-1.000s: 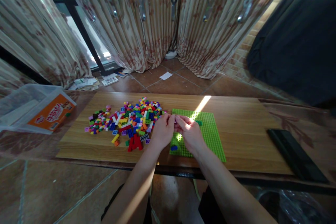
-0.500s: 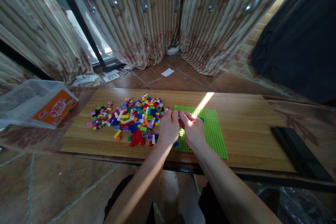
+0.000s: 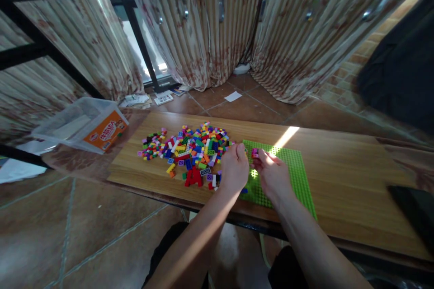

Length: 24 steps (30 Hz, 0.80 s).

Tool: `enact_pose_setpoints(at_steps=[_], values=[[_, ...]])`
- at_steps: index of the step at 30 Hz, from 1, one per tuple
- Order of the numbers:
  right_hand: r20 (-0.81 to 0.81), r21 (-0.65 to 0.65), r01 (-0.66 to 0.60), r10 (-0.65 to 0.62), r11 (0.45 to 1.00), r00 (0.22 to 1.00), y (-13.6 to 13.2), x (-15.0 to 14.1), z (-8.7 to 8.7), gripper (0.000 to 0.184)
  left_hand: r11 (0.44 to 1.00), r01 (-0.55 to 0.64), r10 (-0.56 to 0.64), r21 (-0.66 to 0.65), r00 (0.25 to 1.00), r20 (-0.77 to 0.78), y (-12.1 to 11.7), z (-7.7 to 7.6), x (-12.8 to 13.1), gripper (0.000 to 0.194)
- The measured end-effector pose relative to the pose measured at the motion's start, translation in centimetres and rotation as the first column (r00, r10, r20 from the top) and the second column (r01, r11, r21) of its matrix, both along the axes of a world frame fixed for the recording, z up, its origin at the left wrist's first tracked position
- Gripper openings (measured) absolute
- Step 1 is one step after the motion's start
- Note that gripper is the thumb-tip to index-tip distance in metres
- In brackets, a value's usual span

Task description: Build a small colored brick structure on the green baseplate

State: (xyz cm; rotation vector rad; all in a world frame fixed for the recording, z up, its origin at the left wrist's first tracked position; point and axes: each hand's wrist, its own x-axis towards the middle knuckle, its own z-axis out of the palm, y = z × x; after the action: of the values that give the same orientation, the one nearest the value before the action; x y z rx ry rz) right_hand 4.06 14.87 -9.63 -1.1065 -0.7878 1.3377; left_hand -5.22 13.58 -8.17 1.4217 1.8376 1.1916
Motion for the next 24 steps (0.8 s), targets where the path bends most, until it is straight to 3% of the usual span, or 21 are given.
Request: enact_pose_setpoints(at_steps=[2,4,6,9,11,14,18,24], values=[[0.022,0.004,0.010,-0.010,1.000,1.000,0.0,0.0,-0.2,0.022,1.000,-0.016,0.016,0.004,1.000,0.016,0.1,-0.2,-0.1,0.033],[0.037,0.008,-0.065,0.065,0.998,0.997,0.0,-0.2,-0.3,0.024,1.000,-0.005,0.007,-0.017,0.998,0.069,0.3,-0.5,-0.3,0.030],[0.013,-0.006,-0.122,0.122,0.992,0.992,-0.1,-0.4,-0.4,0.026,0.998,0.008,0.005,-0.059,0.976,0.217,0.6,-0.8,-0.6,0.031],[-0.036,-0.034,-0.143,0.142,0.989,0.989,-0.2,-0.7,-0.4,0.026,0.991,0.033,0.037,-0.128,0.860,0.508,0.8,-0.8,-1.3,0.032],[-0.021,-0.044,-0.178,0.177,0.983,0.984,-0.2,-1.0,-0.5,0.027,0.983,0.054,0.061,-0.173,0.798,0.599,0.8,-0.5,-2.2,0.029],[0.063,-0.055,-0.234,0.238,0.971,0.969,-0.3,-1.4,-0.8,0.029,0.979,0.062,0.044,-0.196,0.867,0.496,0.9,-0.5,-4.0,0.025],[0.189,-0.048,-0.299,0.303,0.953,0.934,-0.5,-1.9,-1.3,0.026,0.986,0.089,-0.068,-0.142,0.987,0.147,1.1,-1.0,-6.5,0.019],[0.296,0.013,-0.375,0.355,0.927,0.887,-0.6,-2.0,-1.2,0.025,0.963,0.223,-0.227,-0.152,0.974,-0.012,0.5,-0.2,-8.1,0.015]])
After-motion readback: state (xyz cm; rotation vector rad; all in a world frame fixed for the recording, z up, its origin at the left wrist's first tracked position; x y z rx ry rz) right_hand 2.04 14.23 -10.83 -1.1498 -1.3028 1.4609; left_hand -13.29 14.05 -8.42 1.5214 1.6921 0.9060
